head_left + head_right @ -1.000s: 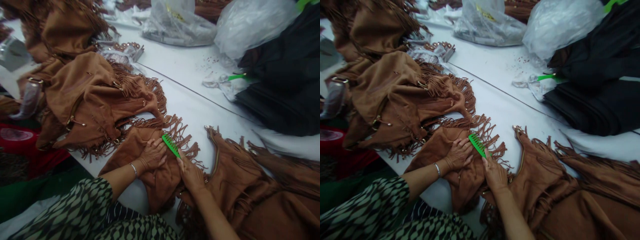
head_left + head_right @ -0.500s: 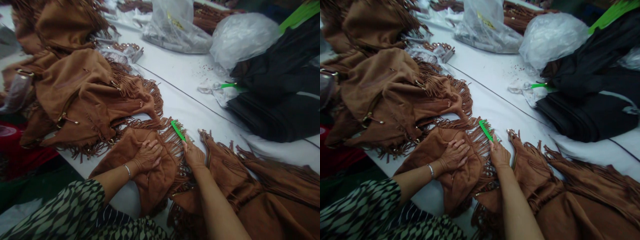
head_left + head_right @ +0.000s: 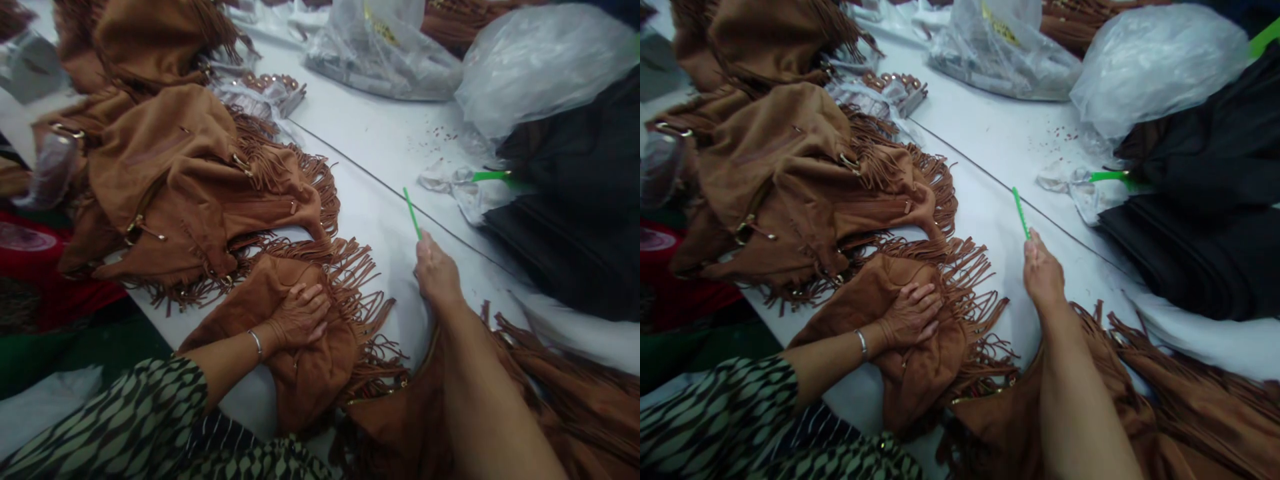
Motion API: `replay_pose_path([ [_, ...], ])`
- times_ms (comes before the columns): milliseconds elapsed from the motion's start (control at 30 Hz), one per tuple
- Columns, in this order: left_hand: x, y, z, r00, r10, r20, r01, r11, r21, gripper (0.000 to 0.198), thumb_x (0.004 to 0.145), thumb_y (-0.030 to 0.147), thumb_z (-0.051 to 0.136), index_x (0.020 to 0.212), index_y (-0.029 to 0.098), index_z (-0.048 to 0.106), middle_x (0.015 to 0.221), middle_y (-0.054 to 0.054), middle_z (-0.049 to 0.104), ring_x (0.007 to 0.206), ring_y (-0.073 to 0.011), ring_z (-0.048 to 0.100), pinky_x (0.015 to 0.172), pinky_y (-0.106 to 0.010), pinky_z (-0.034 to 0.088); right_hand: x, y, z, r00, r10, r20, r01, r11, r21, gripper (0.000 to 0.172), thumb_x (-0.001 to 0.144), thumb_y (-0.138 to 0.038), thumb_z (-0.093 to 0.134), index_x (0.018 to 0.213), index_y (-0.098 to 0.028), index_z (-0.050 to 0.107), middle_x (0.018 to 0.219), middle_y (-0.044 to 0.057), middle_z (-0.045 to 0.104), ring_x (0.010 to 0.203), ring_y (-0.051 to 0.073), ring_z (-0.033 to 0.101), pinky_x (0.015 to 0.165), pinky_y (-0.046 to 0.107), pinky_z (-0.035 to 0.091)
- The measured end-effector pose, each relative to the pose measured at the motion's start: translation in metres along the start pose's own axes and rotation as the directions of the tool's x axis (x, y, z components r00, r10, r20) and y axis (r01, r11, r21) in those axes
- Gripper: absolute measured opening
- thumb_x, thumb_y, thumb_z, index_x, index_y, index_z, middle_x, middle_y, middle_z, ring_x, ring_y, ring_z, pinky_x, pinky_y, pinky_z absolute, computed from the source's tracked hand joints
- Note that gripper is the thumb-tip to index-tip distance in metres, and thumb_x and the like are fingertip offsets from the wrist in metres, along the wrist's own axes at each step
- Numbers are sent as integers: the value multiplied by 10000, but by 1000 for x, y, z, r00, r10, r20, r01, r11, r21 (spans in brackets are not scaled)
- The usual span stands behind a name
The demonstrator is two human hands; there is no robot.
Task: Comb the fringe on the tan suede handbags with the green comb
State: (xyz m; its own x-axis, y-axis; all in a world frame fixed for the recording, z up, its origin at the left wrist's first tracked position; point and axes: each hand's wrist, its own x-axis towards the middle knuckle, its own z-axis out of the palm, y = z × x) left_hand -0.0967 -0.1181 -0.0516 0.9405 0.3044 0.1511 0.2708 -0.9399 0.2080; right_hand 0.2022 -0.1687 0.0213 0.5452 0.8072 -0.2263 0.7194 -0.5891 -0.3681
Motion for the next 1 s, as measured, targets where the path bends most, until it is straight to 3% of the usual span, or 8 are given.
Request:
replay_pose_path([
  [67,1,0,-2,1000,6,24,-6,1000,4,435,828,411,505,1202,197,559,1192,-76,579,1239,-263,382,1080,-468,212,-42,-25,22,996,-58,65,56,998,38,531,960,-434,171,1419,-250,363,1384,34,467,1159,213,522,932,332,432],
  [100,2,0,-2,999,7,31,-8,1000,2,425,831,415,502,1196,205,562,1186,-74,580,1225,-262,393,1078,-471,214,-64,-36,35,982,-98,164,86,993,78,499,958,-443,203,1414,-315,361,1342,-3,514,1127,198,549,908,327,453],
  [167,2,0,-4,999,7,40,-7,1000,-4,401,843,413,489,1184,216,564,1176,-67,584,1202,-257,412,1068,-475,223,-99,-54,60,945,-142,294,134,990,45,477,956,-456,234,1415,-375,336,1247,-11,594,1059,211,594,869,361,474],
  [233,1,0,-4,999,7,35,-6,1000,-5,391,848,399,487,1184,213,560,1172,-67,586,1201,-256,415,1058,-473,235,-112,-63,75,932,-118,344,143,989,-48,489,959,-466,226,1432,-366,297,1192,20,630,1003,225,621,844,378,474],
  [433,-1,1,-3,1000,16,-14,-16,1000,4,409,843,374,497,1205,189,550,1174,-79,593,1231,-260,407,1046,-469,252,-65,-39,60,965,21,263,68,943,-326,557,948,-513,136,1470,-323,181,970,95,686,838,239,659,713,349,477],
  [533,0,2,-3,999,11,-33,-11,1000,5,403,852,382,482,1196,186,555,1168,-76,599,1229,-252,411,1053,-462,249,-41,-25,52,970,14,245,84,918,-388,575,941,-528,134,1475,-314,144,948,98,682,827,251,658,700,360,475],
  [800,0,1,3,1000,-9,-20,9,1000,6,426,827,403,512,1197,197,557,1142,-74,601,1236,-250,402,1074,-440,239,-4,-14,50,975,15,222,82,903,-421,621,934,-541,135,1482,-249,156,962,138,683,841,284,660,732,409,469],
  [1000,0,0,3,1000,-24,-13,24,1000,-20,429,839,405,496,1213,200,544,1157,-67,602,1236,-246,403,1068,-443,236,24,-3,35,972,76,224,3,944,-330,637,922,-568,160,1420,-204,320,966,177,676,896,312,642,782,451,453],
])
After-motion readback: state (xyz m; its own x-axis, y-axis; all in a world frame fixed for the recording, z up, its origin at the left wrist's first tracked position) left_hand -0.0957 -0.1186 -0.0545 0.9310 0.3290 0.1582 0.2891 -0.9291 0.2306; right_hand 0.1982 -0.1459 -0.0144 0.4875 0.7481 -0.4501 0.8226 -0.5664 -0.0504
